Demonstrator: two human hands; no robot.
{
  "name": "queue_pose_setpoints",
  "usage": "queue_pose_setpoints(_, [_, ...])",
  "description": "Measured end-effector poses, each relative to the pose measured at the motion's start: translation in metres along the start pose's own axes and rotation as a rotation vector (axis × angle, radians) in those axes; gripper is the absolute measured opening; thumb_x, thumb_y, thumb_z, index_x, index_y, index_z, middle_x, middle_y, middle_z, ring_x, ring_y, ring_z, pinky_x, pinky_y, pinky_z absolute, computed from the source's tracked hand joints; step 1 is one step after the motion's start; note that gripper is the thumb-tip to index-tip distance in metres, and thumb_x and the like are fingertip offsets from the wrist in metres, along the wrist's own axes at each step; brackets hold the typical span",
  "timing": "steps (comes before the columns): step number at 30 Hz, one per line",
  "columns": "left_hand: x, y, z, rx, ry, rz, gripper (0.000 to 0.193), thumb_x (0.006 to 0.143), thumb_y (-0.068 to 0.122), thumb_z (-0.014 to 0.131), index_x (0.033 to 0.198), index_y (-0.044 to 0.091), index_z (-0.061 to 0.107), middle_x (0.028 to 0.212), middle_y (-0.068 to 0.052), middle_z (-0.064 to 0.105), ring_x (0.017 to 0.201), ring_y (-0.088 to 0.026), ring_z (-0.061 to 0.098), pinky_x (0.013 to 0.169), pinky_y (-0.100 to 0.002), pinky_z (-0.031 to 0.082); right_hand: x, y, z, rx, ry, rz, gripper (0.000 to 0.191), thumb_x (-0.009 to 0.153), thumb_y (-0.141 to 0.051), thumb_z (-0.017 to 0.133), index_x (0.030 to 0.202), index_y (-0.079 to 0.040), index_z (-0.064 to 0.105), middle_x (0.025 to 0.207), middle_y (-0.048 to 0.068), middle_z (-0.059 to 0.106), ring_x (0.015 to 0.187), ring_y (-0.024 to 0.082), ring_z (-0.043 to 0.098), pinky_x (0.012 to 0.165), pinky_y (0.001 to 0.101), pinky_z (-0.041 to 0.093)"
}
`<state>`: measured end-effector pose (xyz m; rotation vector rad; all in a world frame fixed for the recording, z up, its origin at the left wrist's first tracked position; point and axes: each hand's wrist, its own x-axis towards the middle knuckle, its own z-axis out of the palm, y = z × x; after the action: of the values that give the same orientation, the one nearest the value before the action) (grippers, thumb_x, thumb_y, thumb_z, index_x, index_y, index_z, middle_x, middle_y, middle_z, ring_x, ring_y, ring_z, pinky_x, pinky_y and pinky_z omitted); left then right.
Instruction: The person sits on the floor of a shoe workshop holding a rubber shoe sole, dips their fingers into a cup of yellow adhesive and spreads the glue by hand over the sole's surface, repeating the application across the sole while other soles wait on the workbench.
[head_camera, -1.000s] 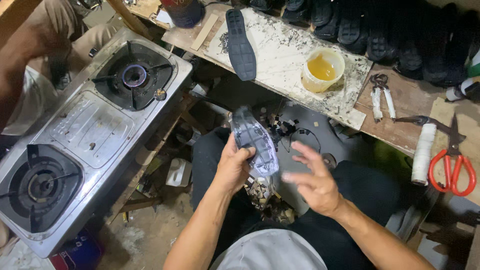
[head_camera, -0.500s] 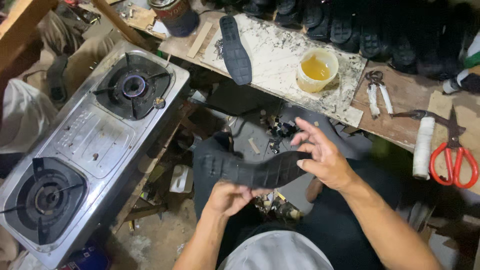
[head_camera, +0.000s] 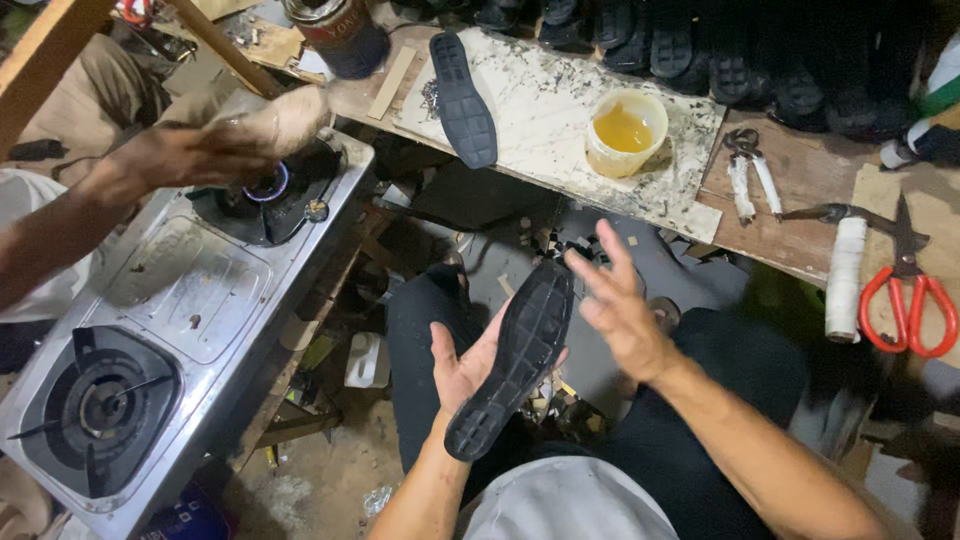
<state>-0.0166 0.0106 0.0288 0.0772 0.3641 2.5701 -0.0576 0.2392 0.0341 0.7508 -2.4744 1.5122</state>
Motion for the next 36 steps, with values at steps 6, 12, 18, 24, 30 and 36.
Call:
queue_pose_setpoints(6, [0.004,0.006,-0.007,-0.049,-0.036,0.014,0.12,0.085,0.088,0.045,0.168,0.006,0.017,0.168,-0.013,0.033,0.147,-0.028,0.042,0.123,-0.044,0.032,-0.017,-0.015,0.021,-0.417,-0.08,-0.35,0.038,0.096,-0.046,0.055,0.126,-0.026,0.068,0.166,0.007,0.031,0.157,0.041,0.018,0.128,0.0623,0.009])
queue_pose_setpoints(12, [0.014,0.002,-0.002,-0.097,-0.042,0.018,0.119,0.087,0.087,0.042,0.167,0.003,0.019,0.166,-0.014,0.035,0.147,-0.026,0.043,0.122,-0.042,0.036,0.003,-0.007,0.015,-0.3,0.033,-0.127,0.043,0.099,-0.044,0.057,0.13,-0.019,0.074,0.167,0.017,0.027,0.157,0.048,0.014,0.125,0.0669,0.01])
queue_pose_setpoints(18, [0.03,0.005,-0.015,-0.157,-0.074,0.052,0.113,0.092,0.085,0.038,0.168,0.003,0.022,0.163,-0.015,0.039,0.144,-0.026,0.047,0.121,-0.039,0.037,0.001,-0.012,0.025,-0.428,-0.059,-0.283,0.033,0.091,-0.041,0.066,0.118,-0.023,0.072,0.162,0.012,0.037,0.155,0.047,0.021,0.125,0.0702,0.015])
queue_pose_setpoints(24, [0.055,0.005,-0.037,-0.227,-0.098,0.107,0.108,0.094,0.084,0.036,0.165,0.002,0.027,0.16,-0.017,0.045,0.139,-0.029,0.051,0.119,-0.04,0.039,0.003,-0.013,0.03,-0.45,-0.104,-0.294,0.042,0.087,-0.038,0.069,0.124,-0.02,0.073,0.158,0.014,0.04,0.15,0.051,0.023,0.119,0.0718,0.016])
queue_pose_setpoints(30, [0.075,0.004,-0.051,-0.288,-0.073,0.156,0.107,0.096,0.084,0.033,0.162,-0.001,0.032,0.155,-0.02,0.049,0.136,-0.034,0.054,0.118,-0.044,0.041,-0.005,-0.017,0.038,-0.489,-0.025,-0.187,0.045,0.091,-0.039,0.066,0.131,-0.02,0.069,0.161,0.018,0.036,0.151,0.051,0.021,0.119,0.0708,0.019])
queue_pose_setpoints(36, [0.094,0.008,-0.054,-0.138,-0.104,0.24,0.111,0.097,0.087,0.029,0.16,-0.004,0.033,0.151,-0.027,0.049,0.134,-0.045,0.053,0.118,-0.051,0.041,-0.012,-0.02,0.047,-0.494,-0.104,-0.344,0.049,0.09,-0.05,0.066,0.13,-0.023,0.068,0.158,0.014,0.038,0.15,0.048,0.023,0.118,0.073,0.016])
